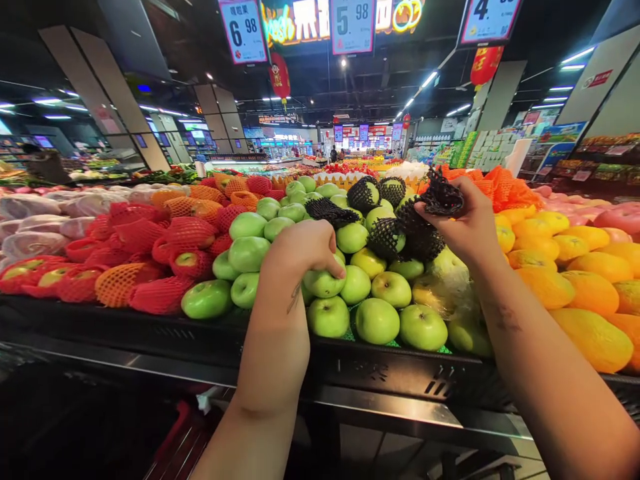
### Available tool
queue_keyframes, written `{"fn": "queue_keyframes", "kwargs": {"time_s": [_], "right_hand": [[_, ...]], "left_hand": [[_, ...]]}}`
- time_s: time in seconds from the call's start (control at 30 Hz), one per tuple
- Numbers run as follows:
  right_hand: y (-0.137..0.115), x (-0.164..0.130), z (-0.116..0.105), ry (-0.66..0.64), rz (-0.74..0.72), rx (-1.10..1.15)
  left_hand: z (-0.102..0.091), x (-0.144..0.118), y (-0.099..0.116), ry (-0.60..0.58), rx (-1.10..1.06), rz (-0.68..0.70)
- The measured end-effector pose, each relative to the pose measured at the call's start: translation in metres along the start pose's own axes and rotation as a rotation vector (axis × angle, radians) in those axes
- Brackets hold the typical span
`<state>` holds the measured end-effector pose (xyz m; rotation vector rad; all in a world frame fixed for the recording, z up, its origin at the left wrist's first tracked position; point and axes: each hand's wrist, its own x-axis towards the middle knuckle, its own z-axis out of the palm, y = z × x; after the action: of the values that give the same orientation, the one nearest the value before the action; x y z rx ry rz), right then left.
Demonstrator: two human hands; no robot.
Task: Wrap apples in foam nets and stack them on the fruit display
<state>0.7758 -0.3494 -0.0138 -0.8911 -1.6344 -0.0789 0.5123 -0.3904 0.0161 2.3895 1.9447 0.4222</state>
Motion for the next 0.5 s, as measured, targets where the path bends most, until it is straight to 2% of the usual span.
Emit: {"fn": "queue_keyframes", "kwargs": {"time_s": [0.17, 0.3, 0.4, 0.5], "right_hand": [[-0.008, -0.003, 0.001, -0.091, -0.069, 0.015], [-0.005, -0.002, 0.001, -0.105, -0.053, 0.016], [-0.002, -0.002, 0.002, -0.171, -0.046, -0.005], [0.0, -0.002, 0.001, -0.291, -0.093, -0.072]], "left_hand": [[0.002, 0.004, -0.003, -0.088, -0.111, 0.115], [0.008, 0.014, -0.015, -0.054, -0.157, 0.175], [0.01, 0.015, -0.018, -0.004, -0.121, 0.165], [0.006, 0.009, -0.013, -0.044, -0.083, 0.107]]}}
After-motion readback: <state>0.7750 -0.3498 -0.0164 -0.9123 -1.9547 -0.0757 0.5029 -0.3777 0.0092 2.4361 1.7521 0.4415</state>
